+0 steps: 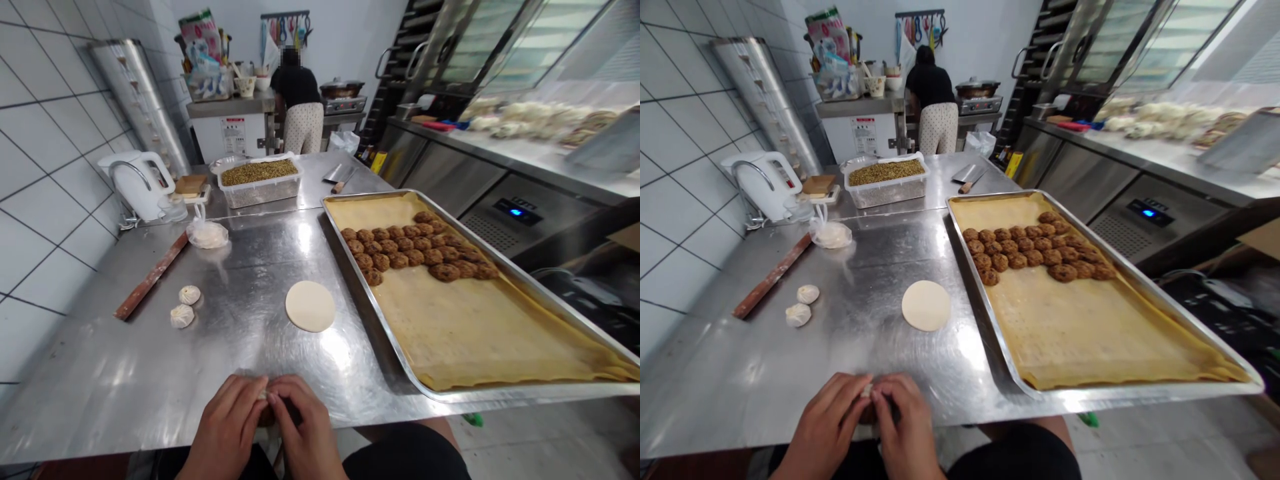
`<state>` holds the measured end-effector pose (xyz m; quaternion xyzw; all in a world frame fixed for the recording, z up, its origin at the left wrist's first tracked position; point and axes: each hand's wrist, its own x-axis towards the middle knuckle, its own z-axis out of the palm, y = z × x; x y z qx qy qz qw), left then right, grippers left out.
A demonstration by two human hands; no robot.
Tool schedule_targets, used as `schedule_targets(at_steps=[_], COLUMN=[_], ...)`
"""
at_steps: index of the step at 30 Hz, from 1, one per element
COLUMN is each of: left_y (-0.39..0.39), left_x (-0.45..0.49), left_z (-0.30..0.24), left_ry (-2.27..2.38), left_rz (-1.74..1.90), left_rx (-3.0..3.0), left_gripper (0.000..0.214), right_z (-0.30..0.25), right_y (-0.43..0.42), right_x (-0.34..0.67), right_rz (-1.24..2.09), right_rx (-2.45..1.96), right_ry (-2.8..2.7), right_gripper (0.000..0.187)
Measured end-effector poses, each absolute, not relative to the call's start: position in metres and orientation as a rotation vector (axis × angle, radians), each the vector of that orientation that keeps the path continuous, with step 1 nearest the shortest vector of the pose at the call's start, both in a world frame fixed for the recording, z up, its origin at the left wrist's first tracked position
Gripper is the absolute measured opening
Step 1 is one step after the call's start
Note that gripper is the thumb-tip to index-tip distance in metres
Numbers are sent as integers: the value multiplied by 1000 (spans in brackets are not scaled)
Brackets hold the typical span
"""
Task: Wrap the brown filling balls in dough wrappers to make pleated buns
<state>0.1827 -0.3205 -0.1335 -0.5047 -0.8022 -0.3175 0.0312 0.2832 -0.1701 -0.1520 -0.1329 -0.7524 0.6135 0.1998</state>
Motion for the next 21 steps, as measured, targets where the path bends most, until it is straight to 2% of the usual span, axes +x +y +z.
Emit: schedule_targets(at_steps=[4, 7, 9, 12, 15, 18, 21], left_y=[-323, -322, -321, -322, -323, -322, -321], left_x=[182, 184, 185, 184, 184, 186, 187], left_z=[-133, -137, -138, -137, -135, -137, -140], left_ry=[-2450, -2349, -2341, -2407, -2392, -2312, -2336], left_rz=[-975, -1001, -990, -938, -934, -948, -930], left_rx=[-1571, -1532, -1528, -1575, -1571, -1514, -1504], left_gripper=[27, 22, 25, 34, 28, 22, 23], right_z=[-157, -155, -152, -152, -160, -161, -154], right_y=[-168, -166, -167, -169, -168, -166, -165], right_x=[287, 285, 282, 283, 288, 289, 284], right_rz=[1633, 1671, 1727, 1724, 1620, 1598, 1701], right_rx=[-203, -425, -514, -346, -185, -349, -478], right_ry=[-2163, -2131, -2098, -2110, -2180, -2178, -2128], right_gripper=[23, 14, 20, 22, 26, 17, 21])
